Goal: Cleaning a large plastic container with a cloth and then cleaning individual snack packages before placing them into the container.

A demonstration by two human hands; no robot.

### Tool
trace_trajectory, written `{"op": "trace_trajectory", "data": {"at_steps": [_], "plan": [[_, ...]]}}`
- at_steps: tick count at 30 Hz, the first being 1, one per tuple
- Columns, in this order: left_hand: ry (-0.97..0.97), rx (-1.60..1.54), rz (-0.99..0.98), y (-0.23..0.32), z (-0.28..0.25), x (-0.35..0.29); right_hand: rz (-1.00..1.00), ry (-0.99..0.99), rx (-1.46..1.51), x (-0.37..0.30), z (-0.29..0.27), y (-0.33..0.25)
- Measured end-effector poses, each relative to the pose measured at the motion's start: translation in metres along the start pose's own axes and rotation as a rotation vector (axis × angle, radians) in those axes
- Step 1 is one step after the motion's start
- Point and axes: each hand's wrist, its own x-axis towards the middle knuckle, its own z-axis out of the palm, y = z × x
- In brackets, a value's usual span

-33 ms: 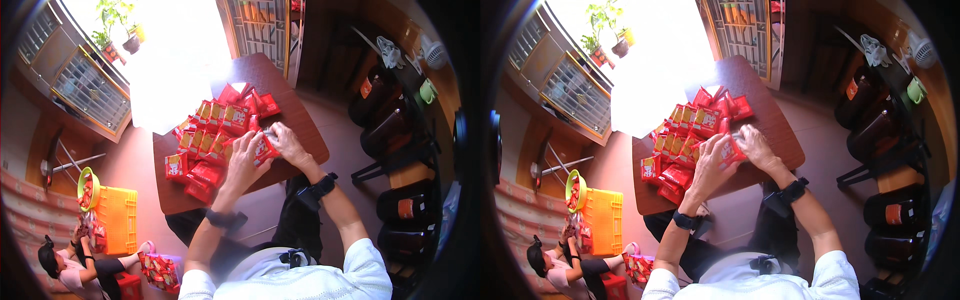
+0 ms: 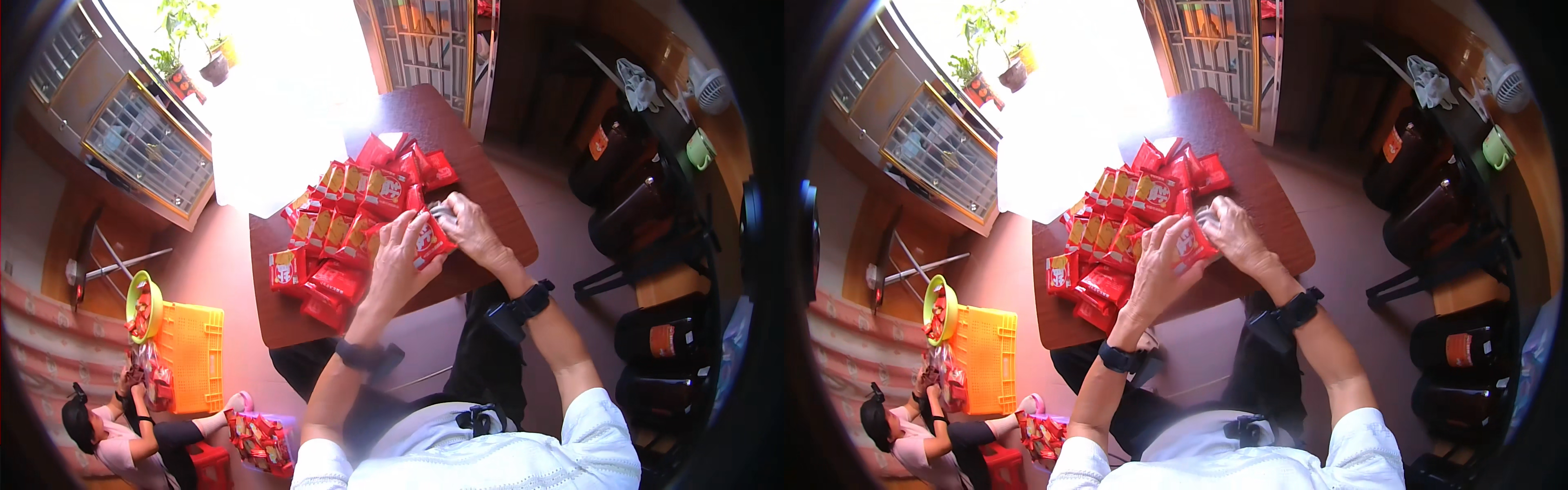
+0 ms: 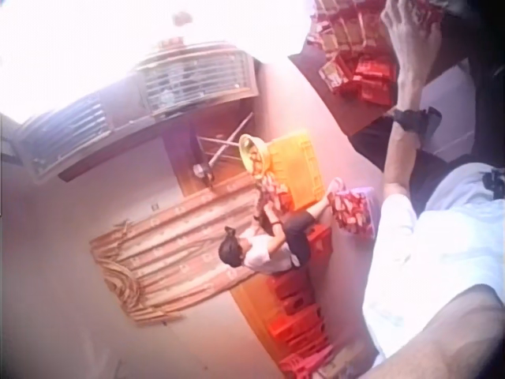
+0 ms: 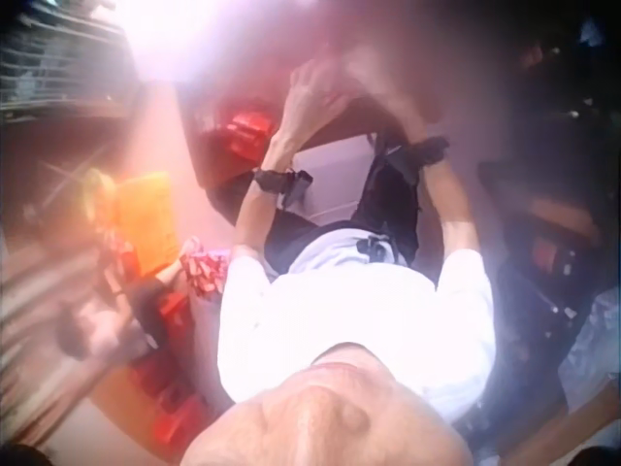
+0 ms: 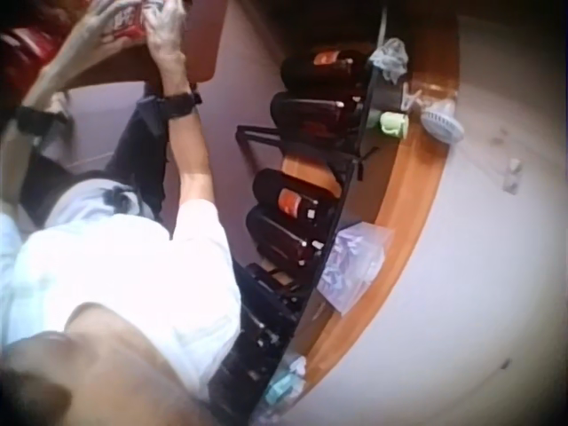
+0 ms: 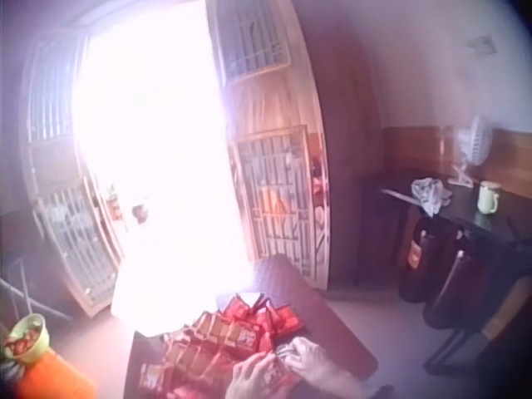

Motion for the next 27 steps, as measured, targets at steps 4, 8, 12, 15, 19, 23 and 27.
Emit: {"op": "trace_trajectory", "data": {"at_steps": [4, 8, 12, 15, 19, 23, 27], "plan": [[-0.035, 0.007, -0.019, -0.002, 0.003, -0.003, 0.033, 0.187, 0.202, 0.004, -0.028, -0.020], [-0.059, 0.078, -0.011, 0.000, 0.011, -0.004, 0.008, 0.325, 0.282, -0.009, -0.058, -0.037], [-0.117, 0.158, 0.019, 0.004, 0.027, 0.004, -0.081, 0.473, 0.358, -0.032, -0.078, -0.047], [-0.200, 0.339, 0.094, 0.001, 0.036, 0.011, -0.045, 0.492, 0.367, -0.057, -0.088, -0.067], [-0.230, 0.370, 0.077, -0.012, 0.054, 0.011, -0.025, 0.413, 0.528, -0.083, -0.074, -0.086], [-0.195, 0.636, 0.150, -0.010, 0.059, 0.003, -0.251, 0.175, 0.502, -0.086, -0.026, -0.091], [-0.188, 0.289, 0.073, -0.006, 0.039, 0.012, -0.356, -0.320, 0.241, -0.114, -0.005, -0.078]]}}
